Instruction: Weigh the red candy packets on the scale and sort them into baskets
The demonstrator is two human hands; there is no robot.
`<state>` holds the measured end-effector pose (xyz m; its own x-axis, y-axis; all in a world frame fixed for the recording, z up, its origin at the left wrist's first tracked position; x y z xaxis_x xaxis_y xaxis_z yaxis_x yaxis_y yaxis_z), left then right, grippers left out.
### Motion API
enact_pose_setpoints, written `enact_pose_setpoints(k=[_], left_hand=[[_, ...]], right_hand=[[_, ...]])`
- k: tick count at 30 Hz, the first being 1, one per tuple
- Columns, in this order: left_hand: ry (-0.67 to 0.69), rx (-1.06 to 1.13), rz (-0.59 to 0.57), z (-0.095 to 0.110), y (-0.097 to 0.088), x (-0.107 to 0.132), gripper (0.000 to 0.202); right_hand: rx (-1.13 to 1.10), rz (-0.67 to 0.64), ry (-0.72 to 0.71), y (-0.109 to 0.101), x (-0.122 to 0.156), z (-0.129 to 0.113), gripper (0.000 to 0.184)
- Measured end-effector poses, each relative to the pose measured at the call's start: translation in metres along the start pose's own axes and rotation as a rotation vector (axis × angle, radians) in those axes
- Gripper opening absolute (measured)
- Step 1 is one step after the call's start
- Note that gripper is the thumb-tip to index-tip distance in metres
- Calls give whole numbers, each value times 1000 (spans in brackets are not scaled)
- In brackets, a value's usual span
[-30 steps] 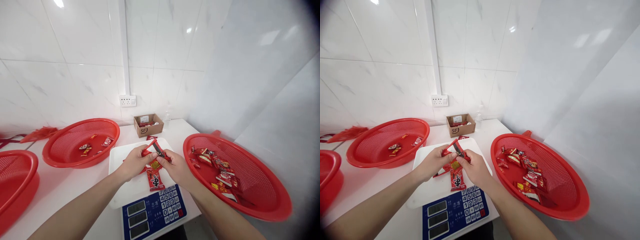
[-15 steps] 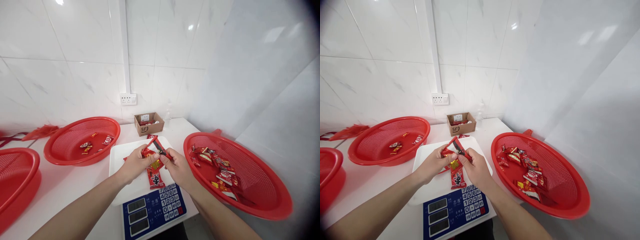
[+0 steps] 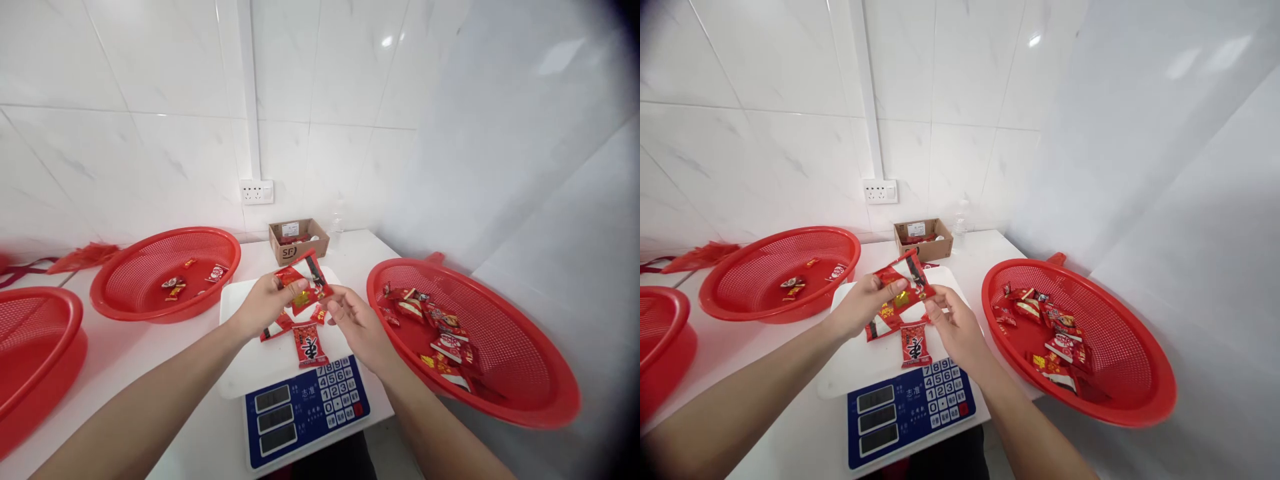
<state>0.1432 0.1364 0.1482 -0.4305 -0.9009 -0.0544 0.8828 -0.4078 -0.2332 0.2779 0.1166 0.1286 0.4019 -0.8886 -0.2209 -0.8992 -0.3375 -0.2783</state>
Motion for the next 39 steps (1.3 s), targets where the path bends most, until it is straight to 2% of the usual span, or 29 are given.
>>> enact_pose_setpoints(k=[5,8,9,11,13,15,18,20,23,29,33,34,36,39], left_hand=[[-161,-385,-60,-25,-14,-15,43],[-201,-547,-21,-40,-26,-21,35],[-199,-607,13,-42,-30,-22,38],[-168,-710,87,-40,-35,-23,57],[-109,-777,111,-36,-32,-21,73],[-50,-838,46,-32,-18,-19,76],[-70,-928,-210,-43,13,-14,77],[-103,-948,-351,-52,28,-9,77],[-72,-939,-379,-51,30,-8,61],[-13,-998,-283,-52,12,-22,42],[66,-1030,-136,-39,6,-24,39],[95,-1027,-94,-33,7,-22,39],[168,-1014,-43,-16,14,-14,38],[355,-983,-78,11,40,3,36]], right_hand=[[153,59,71,-13,12,19,37],[236,58,60,-17,17,18,33],[277,44,47,-17,18,17,31],[377,-11,12,-13,19,14,29],[481,-68,-24,-7,19,13,29],[583,-116,-58,-1,17,17,30],[742,-177,-97,11,10,25,34],[832,-219,-104,19,3,31,37],[878,-281,-81,28,-7,35,38],[764,-252,26,21,-16,40,34],[676,-176,59,12,-14,44,40],[572,-138,73,8,-12,44,46],[203,-78,93,-1,-7,42,62],[-408,-70,108,-6,3,32,76]])
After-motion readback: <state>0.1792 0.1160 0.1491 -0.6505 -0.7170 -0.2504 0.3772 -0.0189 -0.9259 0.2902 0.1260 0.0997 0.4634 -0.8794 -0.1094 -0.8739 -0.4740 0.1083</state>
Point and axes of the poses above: each hand's wrist, its own x-axis away from the middle knuckle, its own y-axis out of the palm, z = x × y, the point moved 9 cm from there along -x, towards the middle knuckle, and after that the axes turned 10 degrees about -z, right-handed, at the moved point
